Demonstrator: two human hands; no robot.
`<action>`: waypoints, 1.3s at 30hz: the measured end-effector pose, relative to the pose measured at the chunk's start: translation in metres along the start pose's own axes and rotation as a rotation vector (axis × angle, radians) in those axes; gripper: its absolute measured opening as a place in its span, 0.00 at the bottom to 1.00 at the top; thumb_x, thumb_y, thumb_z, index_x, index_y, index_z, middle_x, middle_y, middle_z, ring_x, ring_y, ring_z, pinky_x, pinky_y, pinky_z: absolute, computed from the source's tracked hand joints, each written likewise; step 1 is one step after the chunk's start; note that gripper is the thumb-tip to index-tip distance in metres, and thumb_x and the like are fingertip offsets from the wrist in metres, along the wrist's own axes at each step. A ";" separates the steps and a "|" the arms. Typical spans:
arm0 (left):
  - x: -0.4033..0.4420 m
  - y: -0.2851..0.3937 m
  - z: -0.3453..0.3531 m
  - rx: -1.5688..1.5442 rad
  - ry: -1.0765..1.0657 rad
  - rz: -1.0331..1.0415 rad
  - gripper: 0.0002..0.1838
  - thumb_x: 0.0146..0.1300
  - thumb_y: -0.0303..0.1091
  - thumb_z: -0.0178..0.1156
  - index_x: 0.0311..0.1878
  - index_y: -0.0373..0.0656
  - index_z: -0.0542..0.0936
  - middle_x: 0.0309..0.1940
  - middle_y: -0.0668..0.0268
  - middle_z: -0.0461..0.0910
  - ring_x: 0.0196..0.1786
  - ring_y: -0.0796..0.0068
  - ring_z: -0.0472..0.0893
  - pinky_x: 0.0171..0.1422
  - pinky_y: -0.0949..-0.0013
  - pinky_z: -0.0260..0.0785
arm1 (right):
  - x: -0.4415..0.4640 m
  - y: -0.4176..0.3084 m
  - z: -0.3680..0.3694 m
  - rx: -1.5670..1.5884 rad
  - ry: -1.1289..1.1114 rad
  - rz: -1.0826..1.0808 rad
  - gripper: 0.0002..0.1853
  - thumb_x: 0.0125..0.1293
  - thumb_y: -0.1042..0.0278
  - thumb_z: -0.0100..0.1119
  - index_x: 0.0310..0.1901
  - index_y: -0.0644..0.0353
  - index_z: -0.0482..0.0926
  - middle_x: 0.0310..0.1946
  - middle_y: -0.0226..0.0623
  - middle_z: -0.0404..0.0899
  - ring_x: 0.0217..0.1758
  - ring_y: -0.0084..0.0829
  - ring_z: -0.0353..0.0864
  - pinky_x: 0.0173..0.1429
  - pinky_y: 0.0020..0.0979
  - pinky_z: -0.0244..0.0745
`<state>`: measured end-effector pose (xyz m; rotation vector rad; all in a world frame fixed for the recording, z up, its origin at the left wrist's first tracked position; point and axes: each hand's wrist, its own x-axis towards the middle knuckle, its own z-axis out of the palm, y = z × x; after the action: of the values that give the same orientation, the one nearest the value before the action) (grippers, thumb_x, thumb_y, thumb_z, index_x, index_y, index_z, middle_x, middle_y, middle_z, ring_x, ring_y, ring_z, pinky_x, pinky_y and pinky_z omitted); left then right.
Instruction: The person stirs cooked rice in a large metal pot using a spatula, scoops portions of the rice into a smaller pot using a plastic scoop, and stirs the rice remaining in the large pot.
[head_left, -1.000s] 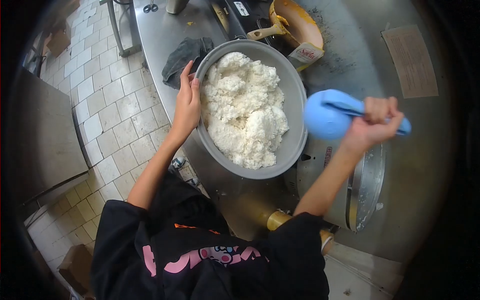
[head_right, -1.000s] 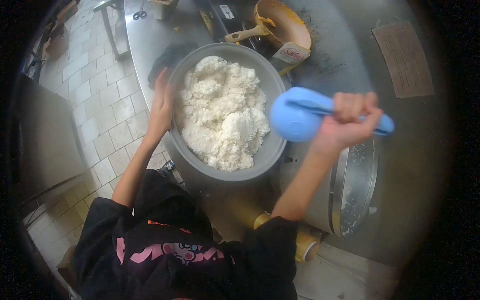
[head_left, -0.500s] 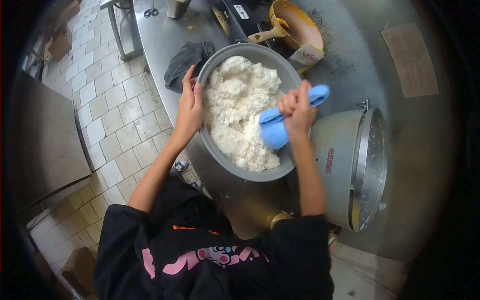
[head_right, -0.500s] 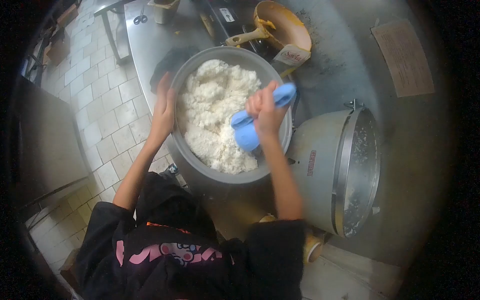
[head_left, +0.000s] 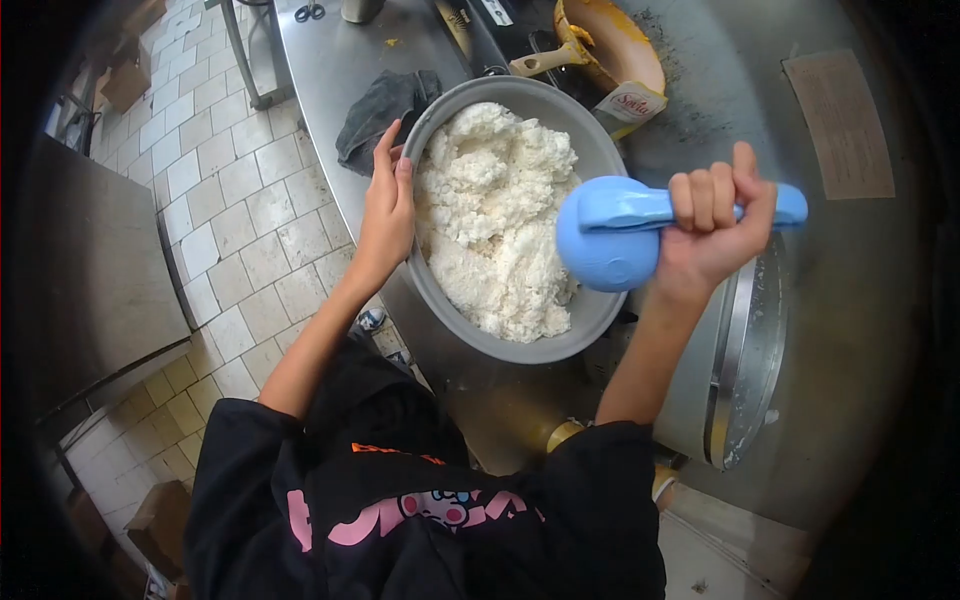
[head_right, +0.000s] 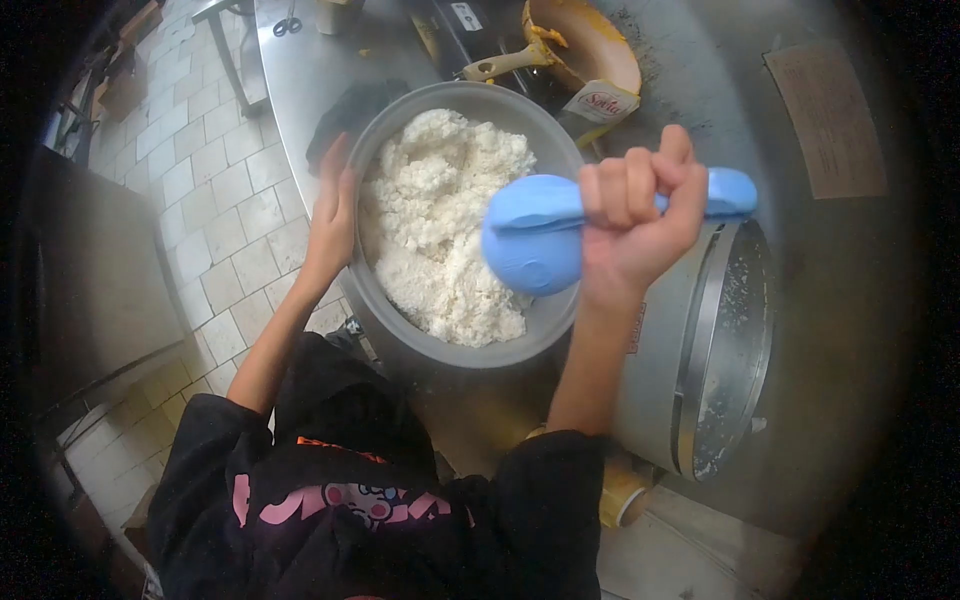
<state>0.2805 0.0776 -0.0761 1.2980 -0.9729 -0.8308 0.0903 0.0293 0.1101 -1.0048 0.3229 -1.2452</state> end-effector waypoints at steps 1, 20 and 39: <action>-0.001 0.001 -0.001 -0.020 -0.006 -0.001 0.23 0.71 0.38 0.34 0.66 0.41 0.53 0.52 0.47 0.68 0.56 0.55 0.70 0.61 0.62 0.57 | -0.002 0.007 -0.001 0.061 -0.085 -0.040 0.19 0.67 0.62 0.44 0.17 0.50 0.57 0.07 0.22 0.50 0.09 0.17 0.47 0.16 0.23 0.44; -0.001 -0.001 -0.001 -0.013 0.042 0.006 0.23 0.70 0.38 0.35 0.66 0.41 0.53 0.49 0.49 0.70 0.53 0.58 0.71 0.61 0.63 0.57 | 0.019 0.056 -0.013 -0.295 -0.020 0.198 0.18 0.69 0.60 0.39 0.19 0.47 0.58 0.08 0.17 0.49 0.10 0.16 0.46 0.17 0.21 0.45; 0.001 -0.001 -0.002 0.012 0.025 0.019 0.23 0.70 0.38 0.35 0.66 0.40 0.52 0.52 0.48 0.68 0.56 0.56 0.68 0.62 0.61 0.55 | 0.027 0.036 -0.061 -0.601 0.254 0.175 0.20 0.68 0.61 0.43 0.17 0.49 0.59 0.07 0.19 0.49 0.08 0.14 0.46 0.14 0.20 0.42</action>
<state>0.2833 0.0773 -0.0769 1.3050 -0.9702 -0.7933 0.0798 -0.0235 0.0559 -1.2902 1.0054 -1.1362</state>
